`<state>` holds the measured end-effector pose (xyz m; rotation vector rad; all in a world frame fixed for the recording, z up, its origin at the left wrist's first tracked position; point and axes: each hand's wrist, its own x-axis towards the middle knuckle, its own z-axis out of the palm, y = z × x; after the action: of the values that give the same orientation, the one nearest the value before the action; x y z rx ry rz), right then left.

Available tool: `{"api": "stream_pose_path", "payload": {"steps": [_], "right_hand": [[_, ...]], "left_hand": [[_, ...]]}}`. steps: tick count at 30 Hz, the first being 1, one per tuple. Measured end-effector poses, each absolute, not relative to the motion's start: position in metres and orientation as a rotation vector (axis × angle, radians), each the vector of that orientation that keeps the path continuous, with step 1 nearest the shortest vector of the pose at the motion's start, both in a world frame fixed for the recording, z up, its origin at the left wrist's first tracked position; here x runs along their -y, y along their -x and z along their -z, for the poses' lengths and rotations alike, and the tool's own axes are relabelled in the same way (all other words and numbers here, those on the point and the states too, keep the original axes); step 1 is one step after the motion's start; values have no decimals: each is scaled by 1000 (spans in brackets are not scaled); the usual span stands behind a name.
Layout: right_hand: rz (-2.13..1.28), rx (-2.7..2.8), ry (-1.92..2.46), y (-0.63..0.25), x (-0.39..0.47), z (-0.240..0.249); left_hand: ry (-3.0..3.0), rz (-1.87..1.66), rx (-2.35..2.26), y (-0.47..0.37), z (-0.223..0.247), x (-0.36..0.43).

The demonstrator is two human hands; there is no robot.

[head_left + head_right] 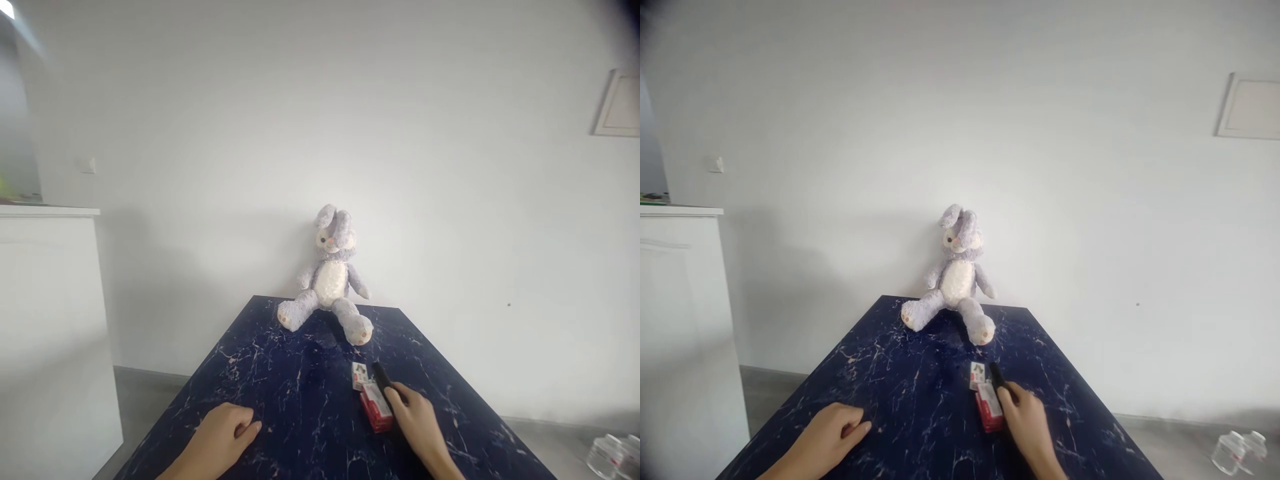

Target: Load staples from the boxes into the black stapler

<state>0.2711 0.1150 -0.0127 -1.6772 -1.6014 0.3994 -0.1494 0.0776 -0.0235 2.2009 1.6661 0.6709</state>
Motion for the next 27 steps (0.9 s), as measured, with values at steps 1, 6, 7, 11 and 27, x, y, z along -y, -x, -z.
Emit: {"api": "stream_pose_path", "payload": {"steps": [1,6,7,11,27], "right_hand": [[-431,1598,1643,-252,-116,12],[-517,1590,1507,-135,-119,12],[-556,1567,1496,-110,-120,13],[-644,1518,1404,-25,-121,14],[-899,1728,1015,-18,-169,14]], "left_hand": [[-2192,-691,-1657,149,23,-78],[-2038,-840,-1640,154,19,-80],[-1990,-892,-1643,156,19,-82],[-1836,-1109,-1624,165,17,-86],[-1816,-1030,-1603,172,-2,-71]]}}
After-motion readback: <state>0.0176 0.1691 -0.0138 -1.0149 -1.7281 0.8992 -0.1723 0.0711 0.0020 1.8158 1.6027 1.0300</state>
